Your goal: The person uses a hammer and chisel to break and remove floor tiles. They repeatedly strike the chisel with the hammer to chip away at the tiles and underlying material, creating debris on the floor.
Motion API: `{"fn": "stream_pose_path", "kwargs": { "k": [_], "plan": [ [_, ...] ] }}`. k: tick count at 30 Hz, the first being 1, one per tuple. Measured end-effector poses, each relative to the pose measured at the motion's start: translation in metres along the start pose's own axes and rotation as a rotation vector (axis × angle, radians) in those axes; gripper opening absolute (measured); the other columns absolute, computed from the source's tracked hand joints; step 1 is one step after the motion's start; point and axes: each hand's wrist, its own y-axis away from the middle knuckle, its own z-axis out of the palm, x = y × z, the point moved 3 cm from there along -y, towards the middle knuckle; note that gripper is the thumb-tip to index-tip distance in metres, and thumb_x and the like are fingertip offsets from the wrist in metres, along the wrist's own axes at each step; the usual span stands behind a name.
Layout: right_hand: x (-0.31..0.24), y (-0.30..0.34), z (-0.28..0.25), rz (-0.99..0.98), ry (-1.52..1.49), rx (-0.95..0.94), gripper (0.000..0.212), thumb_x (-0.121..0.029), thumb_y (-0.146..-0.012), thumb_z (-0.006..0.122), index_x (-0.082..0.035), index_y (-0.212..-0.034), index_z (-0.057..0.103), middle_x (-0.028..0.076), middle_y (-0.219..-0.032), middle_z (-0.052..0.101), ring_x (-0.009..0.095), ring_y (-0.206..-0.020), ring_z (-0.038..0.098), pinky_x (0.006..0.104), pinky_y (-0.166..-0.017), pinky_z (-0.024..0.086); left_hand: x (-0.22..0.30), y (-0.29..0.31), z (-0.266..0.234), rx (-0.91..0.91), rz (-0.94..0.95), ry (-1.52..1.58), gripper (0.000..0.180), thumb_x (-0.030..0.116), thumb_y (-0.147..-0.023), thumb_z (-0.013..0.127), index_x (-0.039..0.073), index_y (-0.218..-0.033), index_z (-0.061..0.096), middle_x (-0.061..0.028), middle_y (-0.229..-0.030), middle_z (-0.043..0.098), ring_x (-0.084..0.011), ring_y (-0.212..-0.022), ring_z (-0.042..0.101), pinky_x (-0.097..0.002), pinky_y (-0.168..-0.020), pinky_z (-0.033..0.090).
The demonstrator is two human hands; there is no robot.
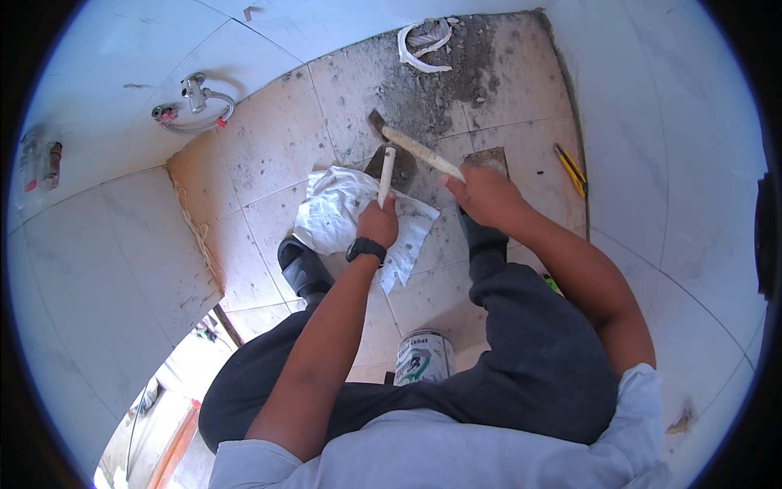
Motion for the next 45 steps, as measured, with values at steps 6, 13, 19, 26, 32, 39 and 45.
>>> {"fn": "stream_pose_path", "kwargs": {
  "k": [6, 13, 19, 26, 32, 39, 45],
  "plan": [
    [0.012, 0.004, -0.011, -0.066, -0.041, 0.103, 0.054, -0.048, -0.105, 0.052, 0.004, -0.092, 0.064, 0.028, -0.081, 0.067, 0.047, -0.080, 0.067, 0.0545, -0.074, 0.052, 0.007, 0.004, 0.008, 0.025, 0.003, -0.026, 0.066, 0.055, -0.106, 0.044, -0.007, -0.100, 0.068, -0.0354, -0.097, 0.069, -0.0525, -0.098, 0.066, -0.0570, -0.088, 0.051],
    [0.012, 0.005, -0.014, -0.083, -0.108, 0.096, 0.054, -0.047, -0.104, 0.054, 0.005, -0.090, 0.064, 0.029, -0.079, 0.066, 0.048, -0.079, 0.067, 0.0545, -0.073, 0.052, 0.009, 0.001, 0.012, 0.033, 0.020, -0.046, 0.065, 0.053, -0.106, 0.045, -0.008, -0.099, 0.067, -0.0359, -0.095, 0.068, -0.0529, -0.097, 0.066, -0.0572, -0.087, 0.051],
    [0.007, -0.001, -0.007, -0.160, -0.124, 0.125, 0.053, -0.045, -0.105, 0.055, 0.004, -0.085, 0.061, 0.028, -0.073, 0.064, 0.048, -0.075, 0.065, 0.0532, -0.070, 0.051, 0.012, -0.002, 0.004, 0.009, 0.019, -0.082, 0.066, 0.053, -0.105, 0.045, -0.008, -0.099, 0.067, -0.0363, -0.096, 0.068, -0.0535, -0.098, 0.066, -0.0571, -0.088, 0.052],
    [0.007, -0.002, 0.004, -0.084, -0.023, 0.024, 0.055, -0.047, -0.105, 0.052, 0.004, -0.092, 0.065, 0.027, -0.078, 0.067, 0.047, -0.078, 0.068, 0.0539, -0.073, 0.053, 0.017, 0.000, 0.002, -0.009, 0.011, -0.074, 0.068, 0.054, -0.106, 0.044, -0.009, -0.100, 0.067, -0.0372, -0.098, 0.068, -0.0539, -0.099, 0.065, -0.0573, -0.089, 0.051],
    [0.001, 0.003, 0.000, -0.075, -0.009, 0.062, 0.052, -0.046, -0.105, 0.053, 0.003, -0.094, 0.063, 0.027, -0.078, 0.067, 0.046, -0.077, 0.068, 0.0538, -0.072, 0.053, 0.017, -0.004, -0.001, -0.035, 0.006, -0.079, 0.069, 0.056, -0.105, 0.043, -0.009, -0.102, 0.068, -0.0372, -0.100, 0.068, -0.0534, -0.101, 0.066, -0.0566, -0.090, 0.051],
    [0.002, 0.006, 0.006, -0.068, 0.061, 0.034, 0.048, -0.044, -0.105, 0.054, 0.002, -0.093, 0.062, 0.026, -0.078, 0.067, 0.046, -0.075, 0.068, 0.0546, -0.070, 0.054, 0.015, -0.007, -0.002, -0.031, 0.012, -0.087, 0.070, 0.056, -0.105, 0.044, -0.009, -0.102, 0.068, -0.0370, -0.100, 0.068, -0.0530, -0.101, 0.066, -0.0562, -0.090, 0.052],
    [0.003, 0.007, 0.008, -0.067, -0.042, 0.096, 0.046, -0.042, -0.105, 0.055, 0.002, -0.093, 0.062, 0.026, -0.078, 0.067, 0.046, -0.075, 0.067, 0.0549, -0.070, 0.053, 0.010, -0.013, 0.002, -0.028, 0.021, -0.098, 0.073, 0.059, -0.104, 0.043, -0.009, -0.102, 0.069, -0.0363, -0.098, 0.068, -0.0529, -0.100, 0.066, -0.0560, -0.089, 0.052]
  ]
}}
